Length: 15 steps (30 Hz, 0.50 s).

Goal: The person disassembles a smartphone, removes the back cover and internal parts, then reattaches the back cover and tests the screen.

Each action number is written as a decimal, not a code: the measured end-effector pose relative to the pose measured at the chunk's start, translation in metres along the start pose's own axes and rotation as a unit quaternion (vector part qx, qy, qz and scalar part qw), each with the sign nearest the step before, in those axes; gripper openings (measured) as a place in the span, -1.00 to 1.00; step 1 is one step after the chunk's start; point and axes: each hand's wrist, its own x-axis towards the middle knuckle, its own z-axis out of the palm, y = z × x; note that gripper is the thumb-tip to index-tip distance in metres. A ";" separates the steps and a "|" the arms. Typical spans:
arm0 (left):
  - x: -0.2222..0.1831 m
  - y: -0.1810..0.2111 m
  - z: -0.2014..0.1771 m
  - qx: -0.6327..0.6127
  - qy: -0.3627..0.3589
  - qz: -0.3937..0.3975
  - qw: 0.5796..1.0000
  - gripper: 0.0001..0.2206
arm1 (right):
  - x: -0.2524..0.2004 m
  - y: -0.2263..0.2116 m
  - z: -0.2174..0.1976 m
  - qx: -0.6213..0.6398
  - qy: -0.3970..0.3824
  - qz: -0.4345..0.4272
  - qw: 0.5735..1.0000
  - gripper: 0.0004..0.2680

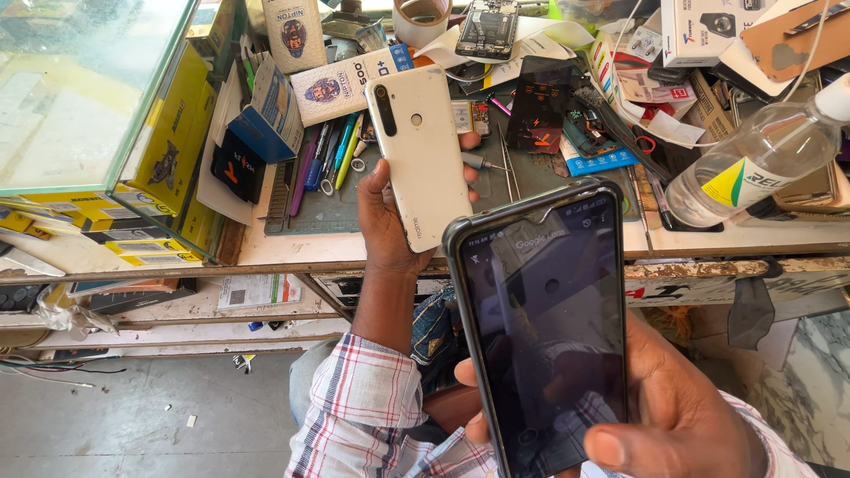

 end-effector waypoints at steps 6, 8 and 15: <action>-0.001 0.000 0.000 0.004 -0.002 -0.001 1.000 -0.24 | -0.002 0.004 0.000 -0.006 -0.019 -0.023 1.000 -0.37; -0.001 0.000 0.000 0.002 -0.005 -0.003 1.000 -0.24 | -0.002 0.004 -0.001 -0.020 -0.029 -0.026 0.999 -0.39; -0.004 -0.001 0.000 -0.002 -0.002 -0.009 1.000 -0.24 | -0.001 0.004 -0.006 -0.030 -0.041 -0.019 0.999 -0.42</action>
